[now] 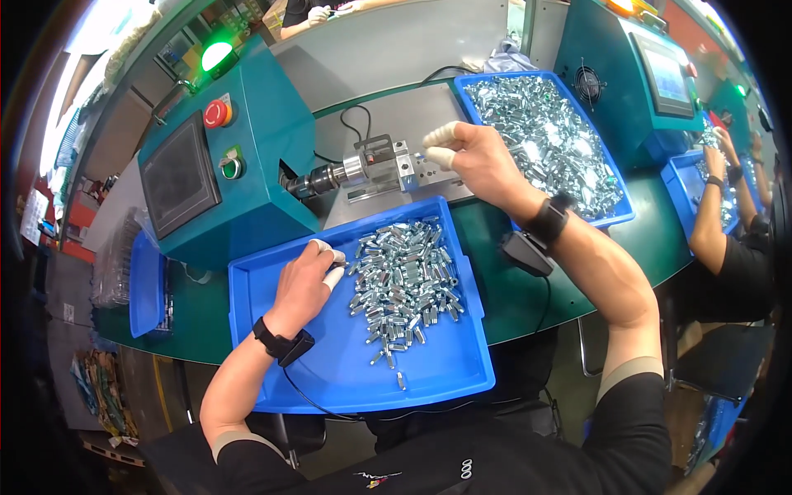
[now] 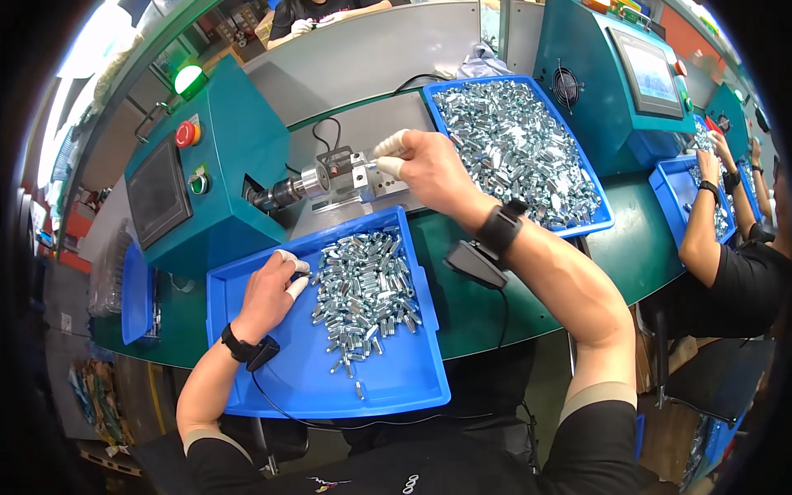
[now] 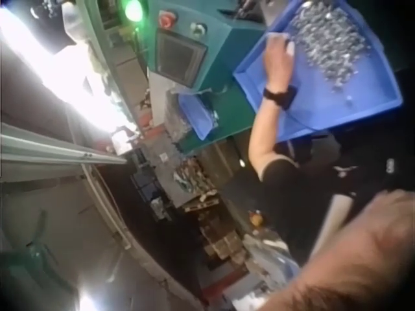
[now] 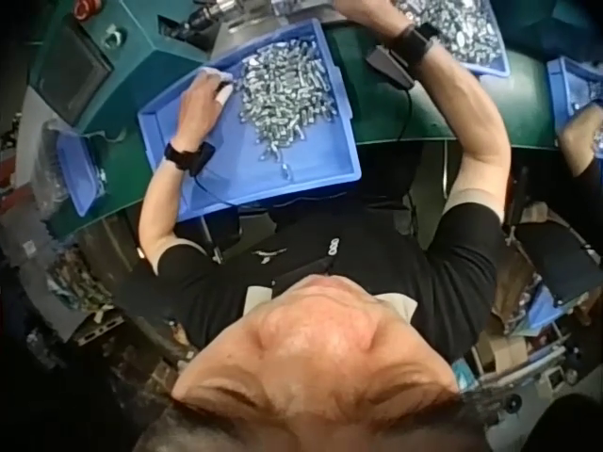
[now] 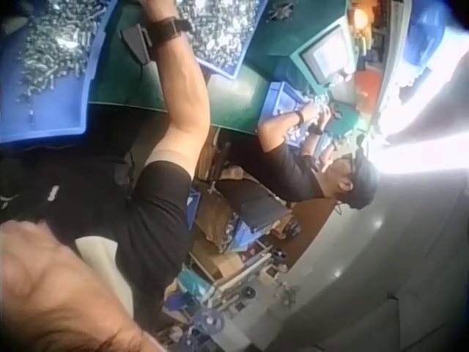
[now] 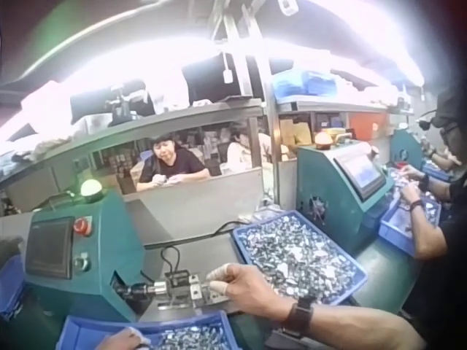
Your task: The person picks up a metal component from a blue tray, inserts it into the machine, and presses a button. After the machine cycles, the person removes the component and places it into a different blue tray.
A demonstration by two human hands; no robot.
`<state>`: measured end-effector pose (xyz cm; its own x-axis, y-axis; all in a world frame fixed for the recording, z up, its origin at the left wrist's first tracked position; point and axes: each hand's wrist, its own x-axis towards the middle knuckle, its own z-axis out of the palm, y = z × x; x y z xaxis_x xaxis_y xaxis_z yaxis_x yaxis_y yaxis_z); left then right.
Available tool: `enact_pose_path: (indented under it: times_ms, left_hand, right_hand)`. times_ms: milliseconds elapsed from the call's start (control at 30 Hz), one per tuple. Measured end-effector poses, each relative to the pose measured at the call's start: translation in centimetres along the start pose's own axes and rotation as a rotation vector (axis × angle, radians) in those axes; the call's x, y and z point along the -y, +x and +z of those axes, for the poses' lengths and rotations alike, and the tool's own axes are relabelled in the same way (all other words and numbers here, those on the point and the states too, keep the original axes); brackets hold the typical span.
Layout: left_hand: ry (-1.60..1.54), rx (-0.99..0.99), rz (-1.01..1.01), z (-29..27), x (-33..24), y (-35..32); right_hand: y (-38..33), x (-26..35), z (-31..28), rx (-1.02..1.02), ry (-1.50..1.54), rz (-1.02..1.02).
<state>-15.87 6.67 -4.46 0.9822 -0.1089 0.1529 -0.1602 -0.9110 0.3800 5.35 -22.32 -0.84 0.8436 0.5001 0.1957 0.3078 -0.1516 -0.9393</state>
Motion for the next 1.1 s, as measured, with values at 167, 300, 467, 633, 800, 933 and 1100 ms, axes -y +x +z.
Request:
enact_pose_path:
  times_ms: [167, 300, 467, 633, 800, 933, 1100]
  left_hand:
    - [-0.059, -0.062, 0.032, 1.0, 1.2, 0.0]
    - [-0.103, -0.122, 0.040, 1.5, 1.5, -0.2]
    - [-0.131, -0.098, -0.021, 1.4, 1.4, -0.2]
    - [-0.145, -0.098, -0.026, 1.5, 1.8, -0.5]
    - [-0.156, -0.097, -0.028, 1.5, 1.6, -0.5]
    - [-0.171, -0.100, -0.042, 1.5, 1.6, -0.6]
    - [-0.162, -0.095, -0.046, 1.4, 1.5, -0.5]
  right_hand:
    - [1.8, -0.2, 2.1, -0.018, -0.126, -0.065]
    - [2.6, -0.9, 2.3, -0.022, -0.275, -0.254]
    - [3.0, 0.7, 1.3, 0.090, -0.543, -0.462]
    - [1.8, 0.5, 1.5, 0.074, -0.626, -0.604]
    - [1.0, 0.8, 1.8, 0.118, -0.690, -0.406]
    - [-1.4, 1.2, 3.2, 0.047, -0.518, -0.233]
    - [-5.5, -0.8, 5.6, -0.072, 0.036, -0.002]
